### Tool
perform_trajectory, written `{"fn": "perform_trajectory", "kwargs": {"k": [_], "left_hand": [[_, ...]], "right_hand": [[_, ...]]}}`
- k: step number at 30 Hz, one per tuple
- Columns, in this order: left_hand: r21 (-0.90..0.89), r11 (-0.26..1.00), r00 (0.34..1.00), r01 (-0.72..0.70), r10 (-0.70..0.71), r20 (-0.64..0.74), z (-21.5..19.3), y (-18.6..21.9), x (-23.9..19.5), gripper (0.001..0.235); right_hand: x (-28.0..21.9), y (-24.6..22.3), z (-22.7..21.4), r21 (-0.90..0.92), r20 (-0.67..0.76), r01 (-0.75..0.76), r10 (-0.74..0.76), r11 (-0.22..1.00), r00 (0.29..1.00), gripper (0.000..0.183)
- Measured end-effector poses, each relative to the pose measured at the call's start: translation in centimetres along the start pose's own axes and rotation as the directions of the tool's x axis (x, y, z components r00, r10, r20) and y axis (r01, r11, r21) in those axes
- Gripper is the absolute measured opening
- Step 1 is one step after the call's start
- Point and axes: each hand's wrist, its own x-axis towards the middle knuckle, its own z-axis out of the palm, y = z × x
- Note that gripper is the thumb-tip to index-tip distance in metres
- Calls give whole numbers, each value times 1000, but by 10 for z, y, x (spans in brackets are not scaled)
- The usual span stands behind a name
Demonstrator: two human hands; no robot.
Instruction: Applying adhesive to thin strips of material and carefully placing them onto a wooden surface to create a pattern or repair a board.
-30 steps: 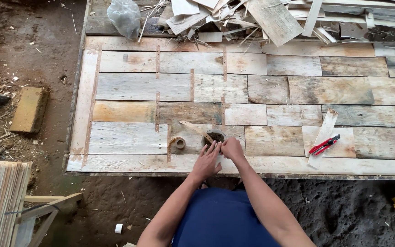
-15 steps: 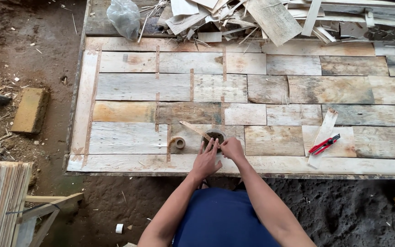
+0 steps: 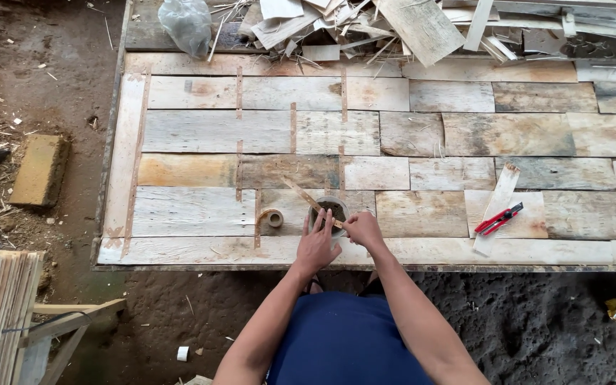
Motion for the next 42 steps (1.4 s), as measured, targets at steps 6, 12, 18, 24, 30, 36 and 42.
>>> {"fn": "perform_trajectory", "kwargs": {"k": [6,12,18,24,30,36,42], "left_hand": [[25,999,999,37,-37,-11,5,5,0,94],[33,995,995,95,-95,-1,-2,12,0,94],[2,994,994,106,-106,-2,-6,15,-1,93],[-1,989,989,148,-148,16,-9,19,0,93],[19,986,985,168,-168,23,-11,23,0,90],[47,979,980,197,-198,21,-5,25,2,85],[49,977,978,209,-209,-8,-3,27,2,81]], "right_hand": [[-2,11,-3,53,-2,-23,23,998,1000,21],[-4,15,-11,133,-11,-45,47,990,999,21],[-15,12,-20,177,-15,-29,32,984,999,19],[-24,12,-34,209,-26,-12,18,978,999,20],[-38,9,-49,256,-22,4,1,967,1000,22],[-44,6,-67,354,21,22,-32,935,999,18],[-60,-8,-93,419,30,54,-73,906,997,14]]}}
